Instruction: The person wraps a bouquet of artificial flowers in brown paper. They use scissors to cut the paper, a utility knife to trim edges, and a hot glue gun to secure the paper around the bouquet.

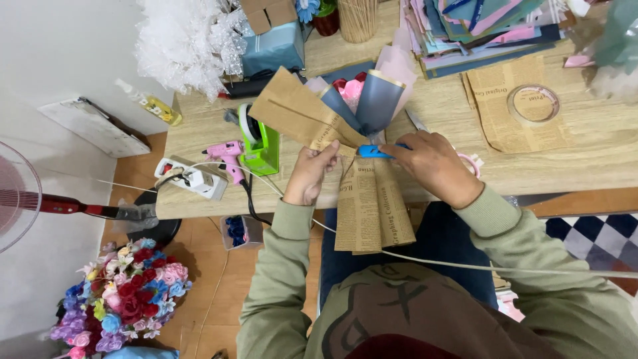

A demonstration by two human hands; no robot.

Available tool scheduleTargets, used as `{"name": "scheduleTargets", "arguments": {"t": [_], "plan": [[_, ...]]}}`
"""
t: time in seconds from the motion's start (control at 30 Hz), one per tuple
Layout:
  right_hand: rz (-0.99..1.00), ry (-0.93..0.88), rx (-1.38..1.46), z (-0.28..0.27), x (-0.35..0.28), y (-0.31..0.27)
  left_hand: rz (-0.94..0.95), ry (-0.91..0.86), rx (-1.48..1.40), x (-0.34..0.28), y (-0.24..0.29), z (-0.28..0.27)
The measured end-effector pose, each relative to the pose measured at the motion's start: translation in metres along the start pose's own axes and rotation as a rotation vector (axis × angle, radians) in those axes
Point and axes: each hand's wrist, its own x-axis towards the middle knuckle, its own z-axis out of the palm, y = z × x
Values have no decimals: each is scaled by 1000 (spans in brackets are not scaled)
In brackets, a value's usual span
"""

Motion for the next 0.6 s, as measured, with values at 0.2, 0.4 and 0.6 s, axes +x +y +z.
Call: {"name": "scheduleTargets", "arguments": {"t": [0.2, 0.4, 0.6], "plan": [[32, -43, 21, 0, 1, 0, -120, -90, -169, -7, -9, -17], [35, -51, 24, 7, -3, 6, -124, -119, -215, -33, 20, -32], [247, -188, 428, -25, 2, 13, 21, -6, -304, -87, 51, -29]]}}
